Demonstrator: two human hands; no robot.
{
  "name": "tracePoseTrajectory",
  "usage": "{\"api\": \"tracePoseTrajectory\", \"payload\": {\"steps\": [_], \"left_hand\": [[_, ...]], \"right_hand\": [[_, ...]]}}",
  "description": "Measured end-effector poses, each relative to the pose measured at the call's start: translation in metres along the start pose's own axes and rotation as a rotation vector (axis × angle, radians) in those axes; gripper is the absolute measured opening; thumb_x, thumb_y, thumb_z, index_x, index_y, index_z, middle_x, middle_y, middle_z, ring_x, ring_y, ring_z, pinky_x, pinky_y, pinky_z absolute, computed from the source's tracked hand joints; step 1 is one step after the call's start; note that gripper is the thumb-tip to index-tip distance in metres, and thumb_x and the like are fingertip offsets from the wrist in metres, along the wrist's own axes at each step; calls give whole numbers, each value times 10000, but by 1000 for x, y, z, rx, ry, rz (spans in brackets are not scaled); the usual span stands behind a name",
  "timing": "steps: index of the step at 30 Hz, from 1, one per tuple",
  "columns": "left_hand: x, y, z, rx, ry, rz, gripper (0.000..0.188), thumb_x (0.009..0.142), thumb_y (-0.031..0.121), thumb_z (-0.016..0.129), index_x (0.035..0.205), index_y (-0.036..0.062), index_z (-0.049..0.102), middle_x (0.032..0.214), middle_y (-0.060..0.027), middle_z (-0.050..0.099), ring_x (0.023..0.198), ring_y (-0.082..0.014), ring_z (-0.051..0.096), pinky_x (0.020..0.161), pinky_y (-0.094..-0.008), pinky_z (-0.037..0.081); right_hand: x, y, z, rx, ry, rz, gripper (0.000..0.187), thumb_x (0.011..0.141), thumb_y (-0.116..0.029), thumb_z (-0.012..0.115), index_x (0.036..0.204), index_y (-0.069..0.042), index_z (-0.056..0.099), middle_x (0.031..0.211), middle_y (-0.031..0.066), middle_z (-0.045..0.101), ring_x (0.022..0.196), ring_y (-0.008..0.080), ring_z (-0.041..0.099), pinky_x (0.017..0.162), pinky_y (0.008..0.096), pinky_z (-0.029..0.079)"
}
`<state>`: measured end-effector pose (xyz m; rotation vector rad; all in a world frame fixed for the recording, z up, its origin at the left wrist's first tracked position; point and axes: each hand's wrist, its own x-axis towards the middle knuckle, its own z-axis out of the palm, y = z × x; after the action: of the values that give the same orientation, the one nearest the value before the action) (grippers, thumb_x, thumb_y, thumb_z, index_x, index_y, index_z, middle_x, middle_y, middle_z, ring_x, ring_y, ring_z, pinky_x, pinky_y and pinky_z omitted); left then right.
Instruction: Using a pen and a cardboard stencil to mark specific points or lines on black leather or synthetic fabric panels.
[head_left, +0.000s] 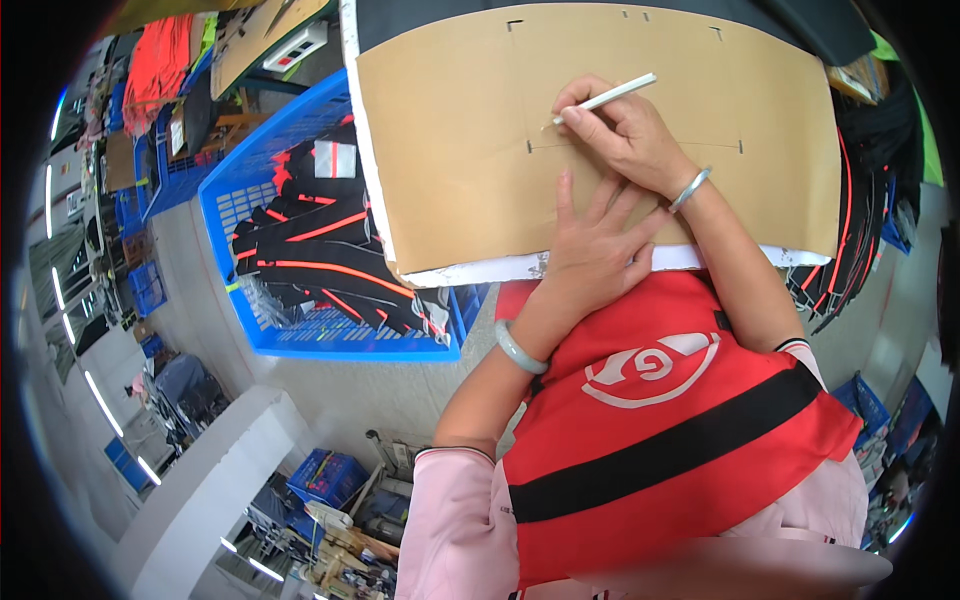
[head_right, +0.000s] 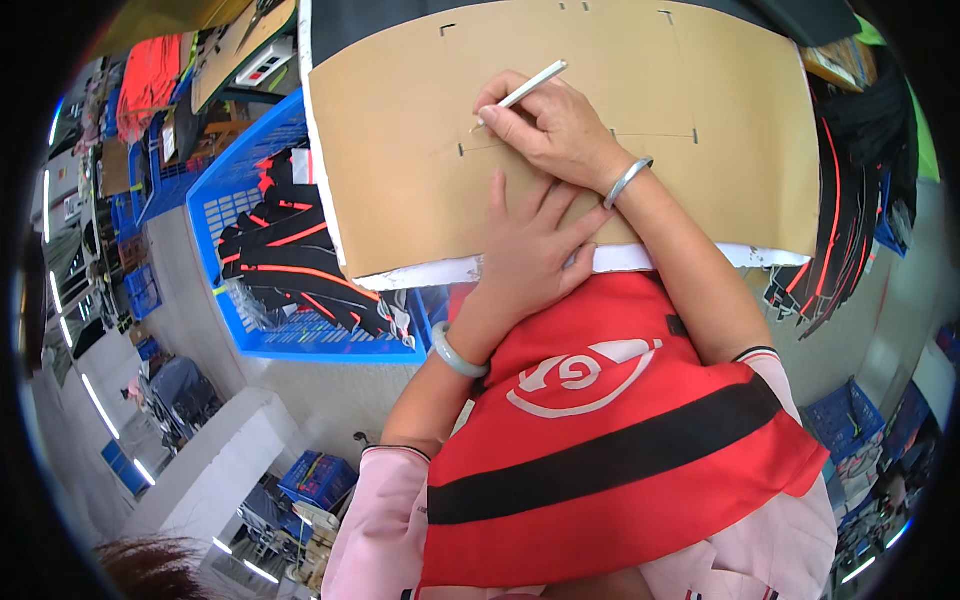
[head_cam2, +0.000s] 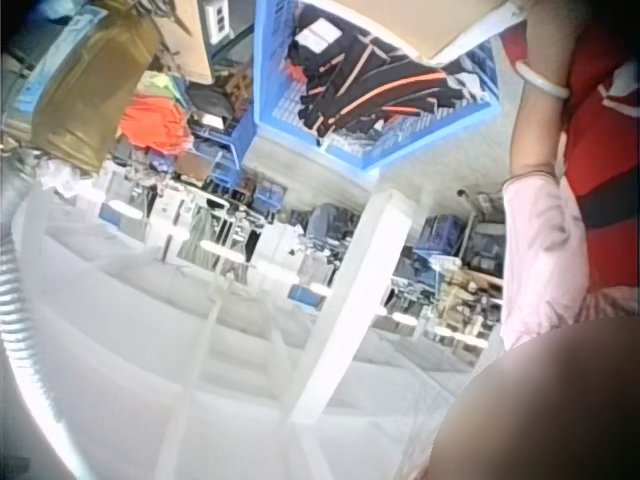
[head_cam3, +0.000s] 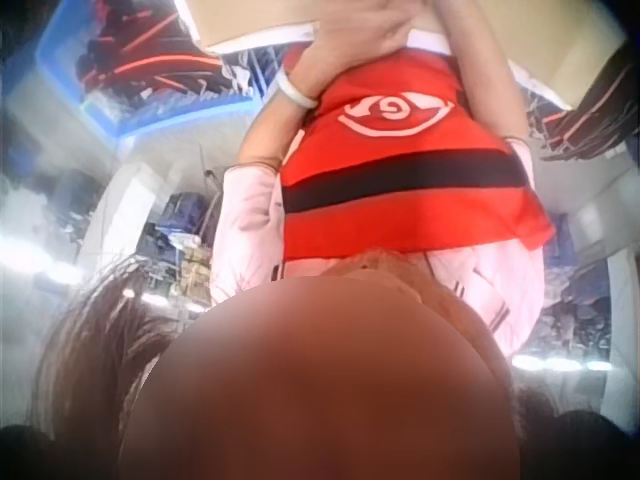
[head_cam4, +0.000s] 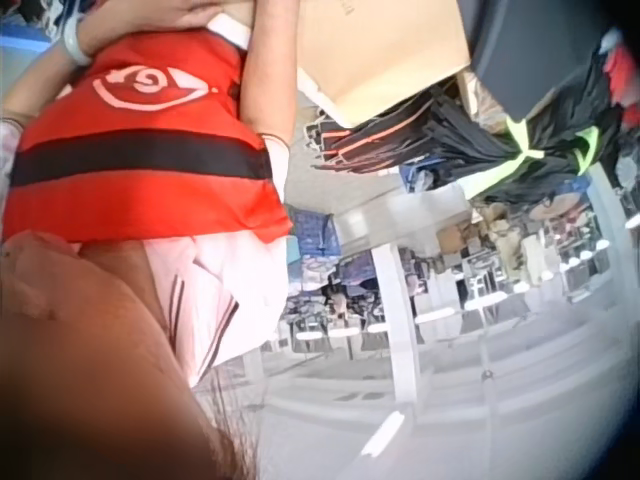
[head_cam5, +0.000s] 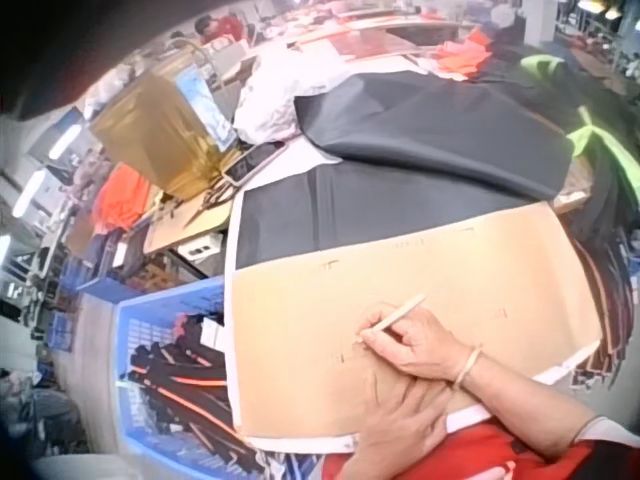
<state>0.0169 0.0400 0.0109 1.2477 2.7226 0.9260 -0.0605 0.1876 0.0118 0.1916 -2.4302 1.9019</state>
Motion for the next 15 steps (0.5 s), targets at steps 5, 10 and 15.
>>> {"api": "tracePoseTrajectory", "payload": {"steps": [5,10,15], "left_hand": [[0,0,1,-12,37,-7,405,793,252,714,1197,259,728,1366,-33,586,1346,-247,476,1130,-691,192],[-2,-2,5,15,69,-5,403,783,242,719,1185,253,734,1380,-34,569,1366,-249,458,1141,-688,185],[-2,-1,6,15,72,14,391,781,235,717,1171,234,743,1396,-45,545,1400,-263,417,1158,-703,158]], "right_hand": [[10,-4,4,-126,-103,-9,210,1002,-263,594,995,-64,659,806,50,660,775,173,637,730,316,509],[11,-5,5,-209,-149,7,204,1019,-235,583,1004,-43,651,830,37,669,804,120,648,751,276,516],[12,-6,9,-162,-131,-33,249,979,-347,609,946,-113,689,795,35,666,839,236,599,793,371,491]]}}
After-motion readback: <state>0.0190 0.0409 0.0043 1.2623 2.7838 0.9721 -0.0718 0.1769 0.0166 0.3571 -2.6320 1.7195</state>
